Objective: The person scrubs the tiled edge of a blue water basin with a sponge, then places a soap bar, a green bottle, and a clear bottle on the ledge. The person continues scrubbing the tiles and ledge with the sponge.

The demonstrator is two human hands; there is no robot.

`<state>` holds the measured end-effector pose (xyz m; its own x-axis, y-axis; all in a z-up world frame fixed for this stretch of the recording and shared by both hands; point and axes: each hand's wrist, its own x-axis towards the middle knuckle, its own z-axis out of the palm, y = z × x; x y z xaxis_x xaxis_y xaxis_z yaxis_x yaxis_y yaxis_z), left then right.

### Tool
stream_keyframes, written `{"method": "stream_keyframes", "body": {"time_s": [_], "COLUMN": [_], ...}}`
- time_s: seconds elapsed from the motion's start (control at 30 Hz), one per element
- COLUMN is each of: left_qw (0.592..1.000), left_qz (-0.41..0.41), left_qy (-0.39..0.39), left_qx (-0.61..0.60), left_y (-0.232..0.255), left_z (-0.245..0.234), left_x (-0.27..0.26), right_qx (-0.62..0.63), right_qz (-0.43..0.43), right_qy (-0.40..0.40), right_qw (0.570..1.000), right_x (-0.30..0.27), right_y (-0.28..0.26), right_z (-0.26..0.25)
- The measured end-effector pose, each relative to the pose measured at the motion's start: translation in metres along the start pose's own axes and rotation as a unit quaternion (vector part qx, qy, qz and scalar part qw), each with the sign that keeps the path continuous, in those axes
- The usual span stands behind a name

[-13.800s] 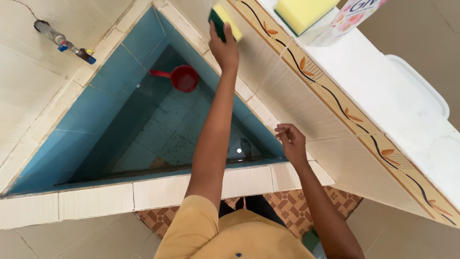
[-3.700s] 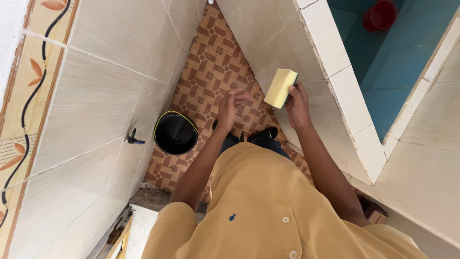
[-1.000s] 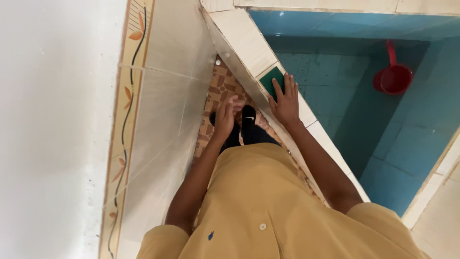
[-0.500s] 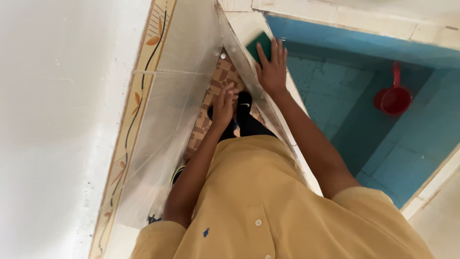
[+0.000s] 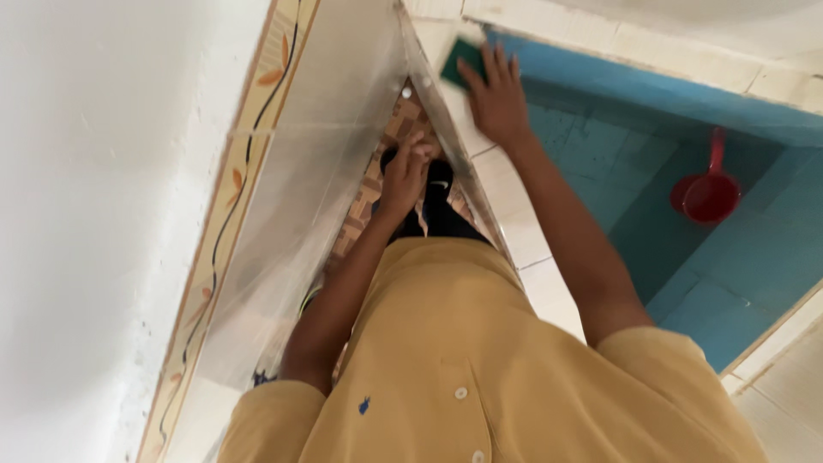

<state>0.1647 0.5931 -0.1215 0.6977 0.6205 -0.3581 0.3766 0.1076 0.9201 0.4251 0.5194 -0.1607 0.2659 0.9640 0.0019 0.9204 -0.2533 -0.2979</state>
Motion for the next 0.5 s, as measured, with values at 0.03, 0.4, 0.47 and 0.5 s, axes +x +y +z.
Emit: {"method": "stream_keyframes", "body": {"time_s": [0.03,0.4,0.47,0.5], "left_qw": [1.0,0.999,0.999,0.999], "left_qz": [0.017,0.03,0.021,0.02], "left_qy": [-0.005,-0.021,-0.02,-0.021], "left_qx": [0.023,-0.03,-0.034,-0.04], "left_y": [0.001,0.002,0.006,0.009], "left_z": [0.002,0.015,0.013,0.014], "left_x": [0.007,0.03,0.031,0.03], "right_qx": [0.028,0.006,-0.027,-0.034], "right_qz": [0.019,-0.035,-0.071,-0.083], "right_qy": [-0.023,-0.007,0.024,0.034], "right_qw": [0.999,0.999,0.997,0.995], "right_x": [-0.018,0.009,0.054,0.074], "right_y": [-0.011,-0.007,0.009,0.015], "right_z": [-0.009,0.004,0.019,0.025]}}
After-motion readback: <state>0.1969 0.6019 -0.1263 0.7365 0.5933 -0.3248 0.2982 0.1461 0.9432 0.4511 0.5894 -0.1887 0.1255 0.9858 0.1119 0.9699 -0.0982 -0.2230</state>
